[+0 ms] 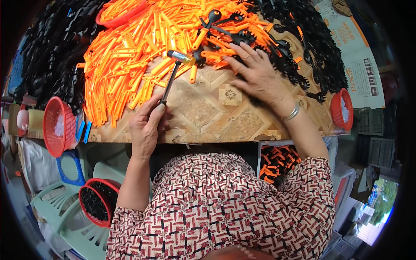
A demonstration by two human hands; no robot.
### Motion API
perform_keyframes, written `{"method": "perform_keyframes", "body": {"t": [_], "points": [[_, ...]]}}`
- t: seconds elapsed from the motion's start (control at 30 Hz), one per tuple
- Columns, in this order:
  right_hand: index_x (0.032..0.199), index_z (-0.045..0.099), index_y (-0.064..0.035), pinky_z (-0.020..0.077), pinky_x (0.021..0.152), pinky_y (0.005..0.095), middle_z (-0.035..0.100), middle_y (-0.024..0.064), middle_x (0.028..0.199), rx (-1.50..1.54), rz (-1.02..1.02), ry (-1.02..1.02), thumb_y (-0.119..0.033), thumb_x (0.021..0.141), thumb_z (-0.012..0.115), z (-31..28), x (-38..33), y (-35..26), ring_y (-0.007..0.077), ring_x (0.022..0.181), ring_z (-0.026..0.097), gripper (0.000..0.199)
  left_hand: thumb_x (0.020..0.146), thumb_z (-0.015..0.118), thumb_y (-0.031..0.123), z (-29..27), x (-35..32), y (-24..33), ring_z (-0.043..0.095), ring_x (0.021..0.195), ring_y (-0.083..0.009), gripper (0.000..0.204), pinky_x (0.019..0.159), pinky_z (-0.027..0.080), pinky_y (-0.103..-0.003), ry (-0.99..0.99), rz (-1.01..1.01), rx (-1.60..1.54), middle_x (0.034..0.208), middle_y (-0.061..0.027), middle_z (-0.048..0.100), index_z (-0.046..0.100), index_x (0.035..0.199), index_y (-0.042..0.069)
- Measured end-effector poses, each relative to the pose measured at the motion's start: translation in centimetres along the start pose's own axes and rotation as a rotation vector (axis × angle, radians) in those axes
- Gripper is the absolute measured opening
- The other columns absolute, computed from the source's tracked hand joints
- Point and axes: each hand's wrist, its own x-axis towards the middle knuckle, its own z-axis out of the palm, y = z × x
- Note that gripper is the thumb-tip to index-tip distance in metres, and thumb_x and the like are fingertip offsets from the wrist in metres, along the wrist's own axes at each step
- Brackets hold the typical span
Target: The person uses a hammer to press orange plastic handles into black plastic heads, assembling them into finished units. The person repeatedly picks up a handle and a head, aligns them, and strikes the handle with the hammer to secure the connection.
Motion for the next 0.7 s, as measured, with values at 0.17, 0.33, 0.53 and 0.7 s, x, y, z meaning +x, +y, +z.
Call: {"method": "perform_keyframes", "body": {"t": [0.17, 0.33, 0.53, 0.7], "points": [[0.115, 0.070, -0.0227, 0.0370, 0.113, 0.0437, 0.047, 0.0013, 0.153, -0.101, -0.279, 0.061, -0.022, 0.081, 0.076, 0.0, 0.3, 5.4, 0.0241, 0.141, 0.043, 0.035, 0.101, 0.061, 0.016, -0.7, 0.1, -0.6, 0.059, 0.068, -0.0081, 0.036, 0.058, 0.046, -0.019, 0.031, 0.080, -0.127, 0.096, -0.0076, 0.069, 0.060, 0.134, 0.001], [0.096, 0.074, -0.0160, 0.0328, 0.112, 0.0423, 0.053, 0.0003, 0.146, 0.066, -0.153, 0.269, -0.024, 0.081, 0.076, -0.6, 2.5, 5.1, 0.0240, 0.136, 0.047, 0.017, 0.102, 0.060, 0.015, -0.8, 0.6, -1.4, 0.060, 0.069, -0.0098, 0.039, 0.059, 0.047, -0.020, 0.038, 0.139, -0.217, 0.098, -0.0114, 0.070, 0.056, 0.137, 0.000], [0.118, 0.066, -0.0105, 0.0455, 0.097, 0.0371, 0.068, 0.0048, 0.113, -0.283, -0.295, 0.342, -0.016, 0.096, 0.062, 3.4, 10.1, 2.9, 0.0218, 0.111, 0.062, 0.023, 0.100, 0.062, 0.015, -0.6, 0.4, -1.1, 0.058, 0.066, -0.0078, 0.044, 0.058, 0.046, -0.020, 0.063, 0.127, -0.241, 0.089, -0.0056, 0.064, 0.052, 0.141, 0.000], [0.104, 0.068, -0.0137, 0.0388, 0.106, 0.0476, 0.056, 0.0070, 0.138, -0.051, -0.176, 0.091, -0.019, 0.067, 0.077, 3.4, 12.3, 2.7, 0.0287, 0.135, 0.045, 0.038, 0.097, 0.068, 0.015, -0.3, 0.6, -0.8, 0.052, 0.061, -0.0054, 0.034, 0.053, 0.041, -0.021, 0.100, 0.150, -0.213, 0.078, 0.0016, 0.055, 0.061, 0.127, 0.002]]}}
